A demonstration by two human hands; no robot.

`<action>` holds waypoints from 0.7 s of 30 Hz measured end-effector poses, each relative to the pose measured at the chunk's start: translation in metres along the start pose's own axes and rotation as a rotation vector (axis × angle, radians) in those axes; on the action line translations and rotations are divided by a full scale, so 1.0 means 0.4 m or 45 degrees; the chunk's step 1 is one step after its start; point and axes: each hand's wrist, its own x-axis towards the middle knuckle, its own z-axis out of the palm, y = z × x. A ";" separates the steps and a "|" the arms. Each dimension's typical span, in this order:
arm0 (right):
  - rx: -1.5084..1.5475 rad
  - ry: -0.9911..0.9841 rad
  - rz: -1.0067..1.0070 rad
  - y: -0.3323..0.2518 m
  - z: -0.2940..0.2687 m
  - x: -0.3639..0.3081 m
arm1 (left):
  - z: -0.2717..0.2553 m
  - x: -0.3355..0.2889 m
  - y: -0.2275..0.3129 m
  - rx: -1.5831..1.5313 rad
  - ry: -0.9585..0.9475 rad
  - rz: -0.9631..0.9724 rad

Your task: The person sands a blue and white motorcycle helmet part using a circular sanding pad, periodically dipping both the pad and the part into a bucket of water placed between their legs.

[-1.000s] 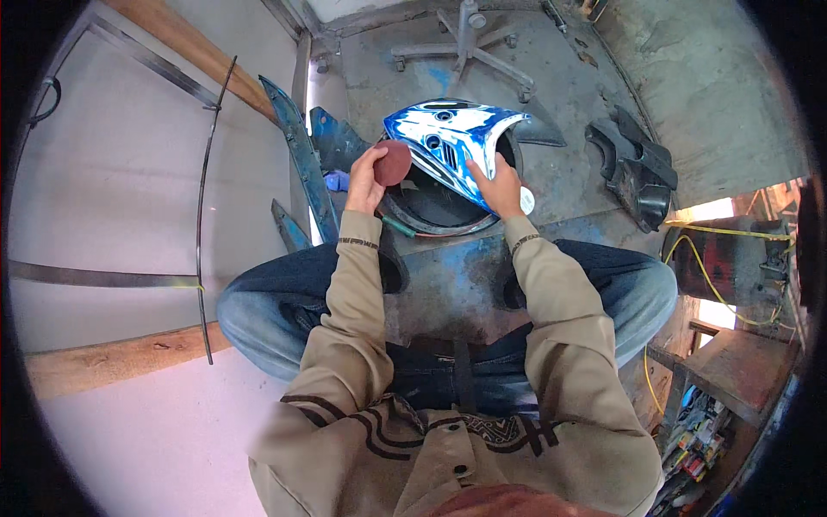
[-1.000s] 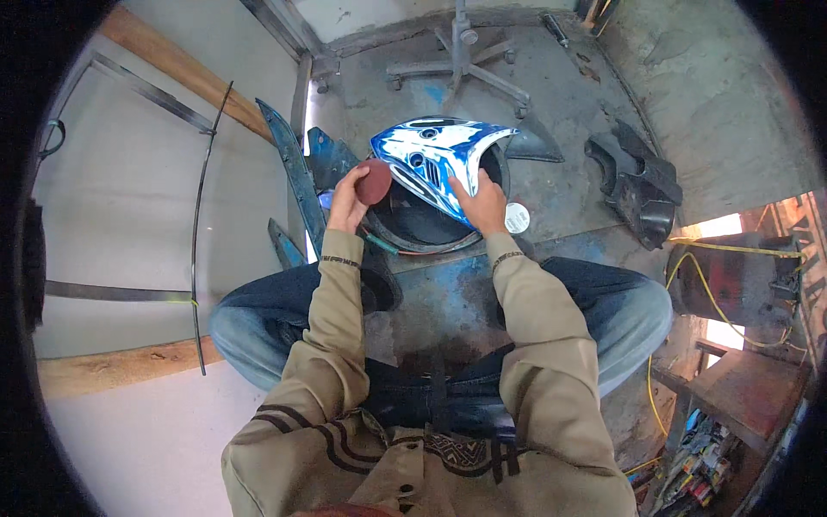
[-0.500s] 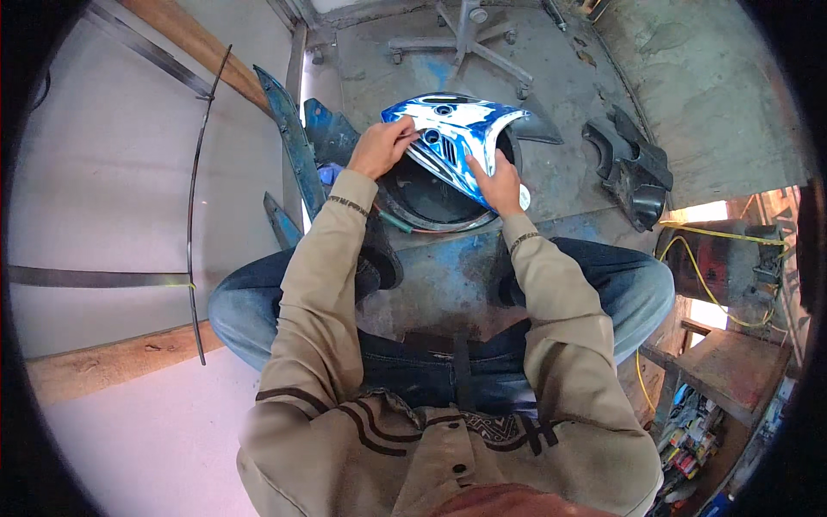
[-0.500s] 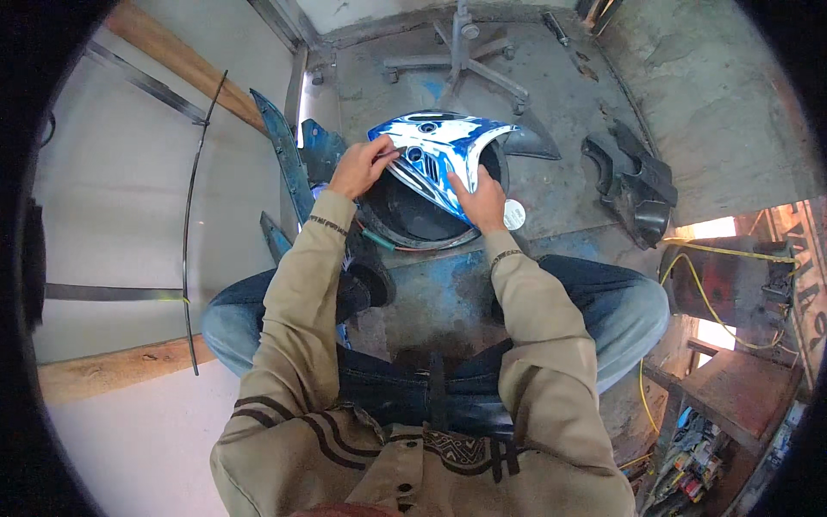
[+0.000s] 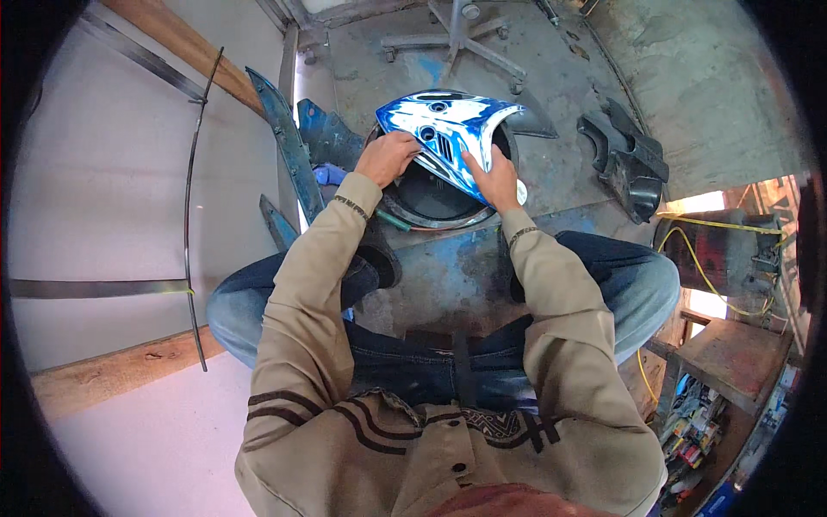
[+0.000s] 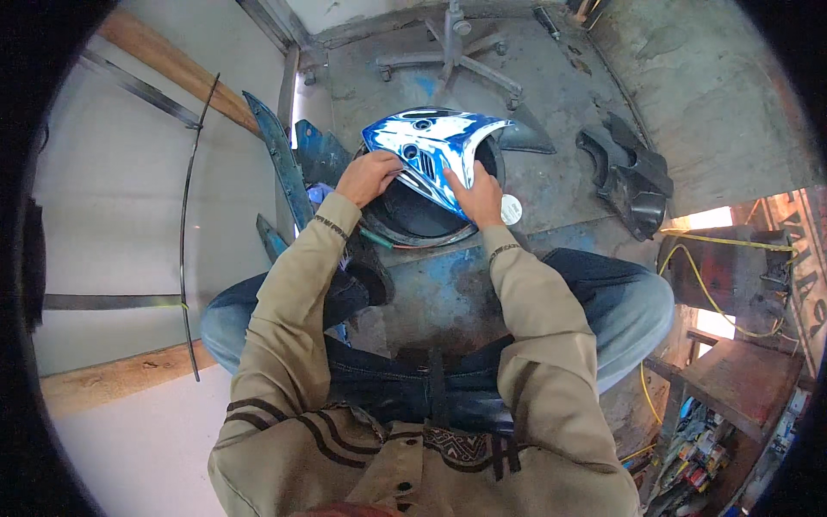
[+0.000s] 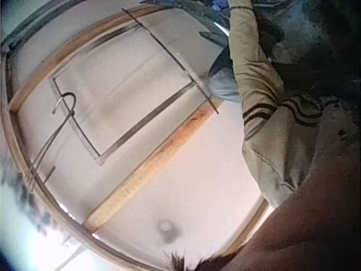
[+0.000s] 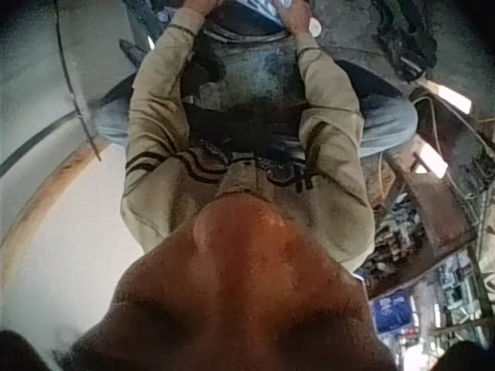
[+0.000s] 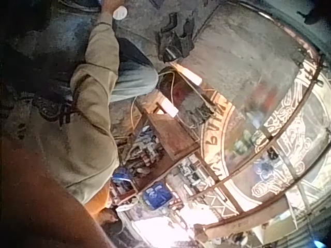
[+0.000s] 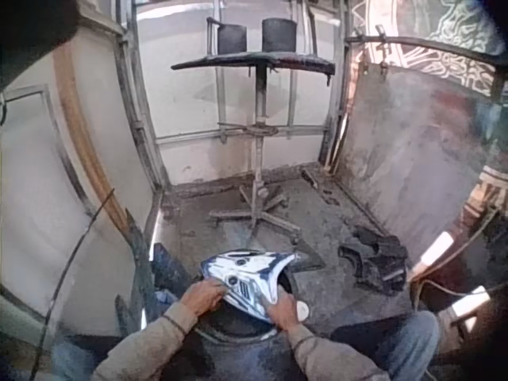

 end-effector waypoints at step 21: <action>-0.044 -0.027 0.062 0.007 -0.001 0.000 | 0.156 -0.065 0.131 0.085 0.343 0.255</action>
